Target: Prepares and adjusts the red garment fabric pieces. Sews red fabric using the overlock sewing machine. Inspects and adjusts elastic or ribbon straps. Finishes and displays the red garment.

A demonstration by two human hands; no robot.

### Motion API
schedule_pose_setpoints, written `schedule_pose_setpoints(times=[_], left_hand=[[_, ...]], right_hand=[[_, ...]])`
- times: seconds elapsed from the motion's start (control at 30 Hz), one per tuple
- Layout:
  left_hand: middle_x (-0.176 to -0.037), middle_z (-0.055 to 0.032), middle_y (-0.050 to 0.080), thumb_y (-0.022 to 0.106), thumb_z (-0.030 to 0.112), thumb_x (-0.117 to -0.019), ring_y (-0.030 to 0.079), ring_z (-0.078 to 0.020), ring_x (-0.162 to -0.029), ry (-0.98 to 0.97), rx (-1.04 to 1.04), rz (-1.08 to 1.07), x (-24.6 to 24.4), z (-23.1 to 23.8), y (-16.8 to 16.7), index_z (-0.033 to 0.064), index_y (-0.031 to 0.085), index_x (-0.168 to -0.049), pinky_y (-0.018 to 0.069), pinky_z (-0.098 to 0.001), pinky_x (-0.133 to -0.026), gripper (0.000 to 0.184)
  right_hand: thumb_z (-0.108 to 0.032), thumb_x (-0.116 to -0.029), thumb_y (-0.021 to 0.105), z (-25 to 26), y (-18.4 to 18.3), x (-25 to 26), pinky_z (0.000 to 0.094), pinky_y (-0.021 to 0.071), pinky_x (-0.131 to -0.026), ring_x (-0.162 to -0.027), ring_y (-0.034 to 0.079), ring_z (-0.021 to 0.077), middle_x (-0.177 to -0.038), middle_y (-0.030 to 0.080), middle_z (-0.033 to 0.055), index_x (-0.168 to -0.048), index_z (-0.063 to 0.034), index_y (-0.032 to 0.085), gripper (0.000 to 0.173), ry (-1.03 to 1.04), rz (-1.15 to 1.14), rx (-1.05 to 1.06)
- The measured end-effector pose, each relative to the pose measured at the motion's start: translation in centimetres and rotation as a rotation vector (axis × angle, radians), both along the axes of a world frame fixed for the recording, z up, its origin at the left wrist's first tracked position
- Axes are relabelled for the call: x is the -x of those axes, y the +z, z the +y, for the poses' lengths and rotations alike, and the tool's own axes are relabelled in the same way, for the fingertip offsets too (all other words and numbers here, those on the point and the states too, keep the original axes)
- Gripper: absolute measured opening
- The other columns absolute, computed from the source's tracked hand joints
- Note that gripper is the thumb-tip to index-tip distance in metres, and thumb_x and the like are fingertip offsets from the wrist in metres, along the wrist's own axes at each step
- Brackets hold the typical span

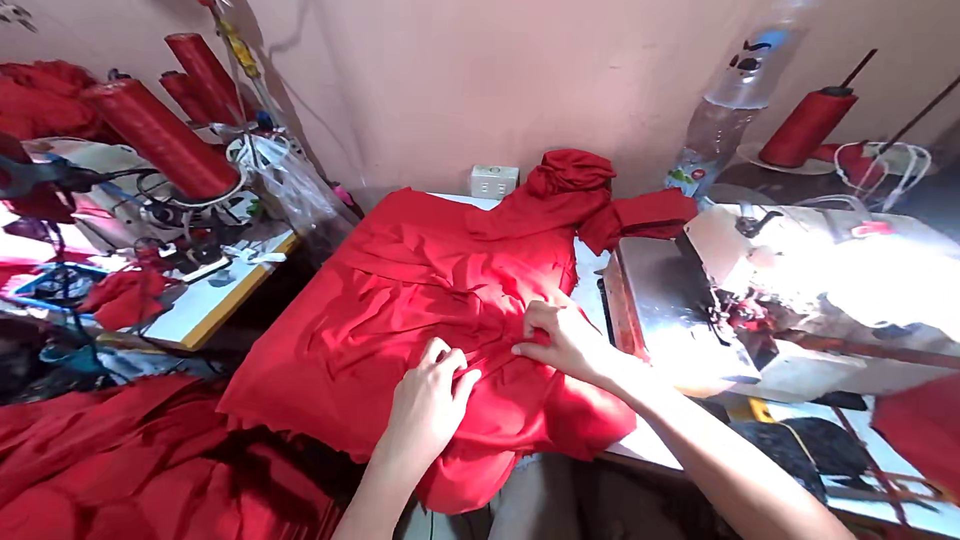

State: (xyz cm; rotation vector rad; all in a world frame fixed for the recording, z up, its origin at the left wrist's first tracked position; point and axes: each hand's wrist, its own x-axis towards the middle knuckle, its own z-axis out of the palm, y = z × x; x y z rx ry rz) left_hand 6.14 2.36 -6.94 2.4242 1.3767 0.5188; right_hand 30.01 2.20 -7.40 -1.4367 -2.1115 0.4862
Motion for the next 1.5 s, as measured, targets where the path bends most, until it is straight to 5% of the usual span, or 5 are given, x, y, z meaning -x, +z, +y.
schedule_pose_setpoints(times=[0.2, 0.57, 0.7, 0.93, 1.5], left_hand=[[-0.086, -0.0134, 0.069, 0.071, 0.024, -0.0851, 0.067, -0.0195, -0.064, -0.021, -0.519, -0.281, -0.2, -2.5, -0.9, 0.0026, 0.069, -0.075, 0.0517, -0.0312, -0.05, 0.023], [-0.09, -0.0166, 0.07, 0.058, 0.021, -0.0984, 0.069, -0.0275, -0.078, -0.041, -0.799, -0.276, -6.5, -4.1, 3.9, 0.002, 0.074, -0.092, 0.0549, -0.0356, -0.065, 0.026], [-0.109, -0.0283, 0.067, 0.056, 0.0, -0.0955, 0.066, -0.0432, -0.106, -0.317, -0.575, -0.254, -16.0, -2.4, 7.2, -0.0104, 0.07, -0.095, 0.0536, -0.0518, -0.089, 0.018], [-0.111, -0.0153, 0.068, 0.061, 0.029, -0.0993, 0.057, -0.0351, -0.119, -0.396, -0.004, 0.256, -26.1, 0.0, 3.5, 0.0058, 0.073, -0.109, 0.0362, -0.0602, -0.103, 0.027], [-0.111, -0.0169, 0.067, 0.081, 0.025, -0.0839, 0.058, -0.0399, -0.111, -0.327, -0.261, 0.073, -29.4, 3.2, -0.4, 0.0084, 0.073, -0.1, 0.0395, -0.0639, -0.093, 0.024]], right_hand=[[-0.027, -0.0885, 0.071, -3.9, 0.4, -0.2, 0.0298, 0.0461, -0.061, -0.068, 0.059, 0.0165, -0.075, 0.063, 0.0083, -0.074, -0.0046, 0.065, 0.027, -0.136, 0.055, -0.48], [-0.026, -0.0904, 0.07, -10.3, 0.0, -3.2, 0.018, 0.0463, -0.063, -0.065, 0.059, 0.0072, -0.072, 0.068, 0.0066, -0.085, -0.0046, 0.072, 0.022, -0.512, 0.172, -0.761], [-0.018, -0.0869, 0.071, -12.3, -2.3, -5.5, 0.0121, 0.0455, -0.062, -0.064, 0.054, -0.0017, -0.07, 0.062, 0.0025, -0.073, -0.0005, 0.069, 0.022, -0.836, 0.439, -0.801], [0.005, -0.0887, 0.066, -16.6, -6.5, -6.0, 0.018, 0.0481, -0.053, -0.053, 0.054, 0.0009, -0.059, 0.057, -0.0048, -0.07, -0.0063, 0.058, 0.023, -1.009, 1.251, -0.273], [0.002, -0.088, 0.069, -15.9, -5.7, -7.6, 0.0135, 0.0545, -0.062, -0.062, 0.063, -0.0025, -0.072, 0.069, -0.0035, -0.083, -0.0026, 0.071, 0.007, -0.865, 1.21, -0.335]])
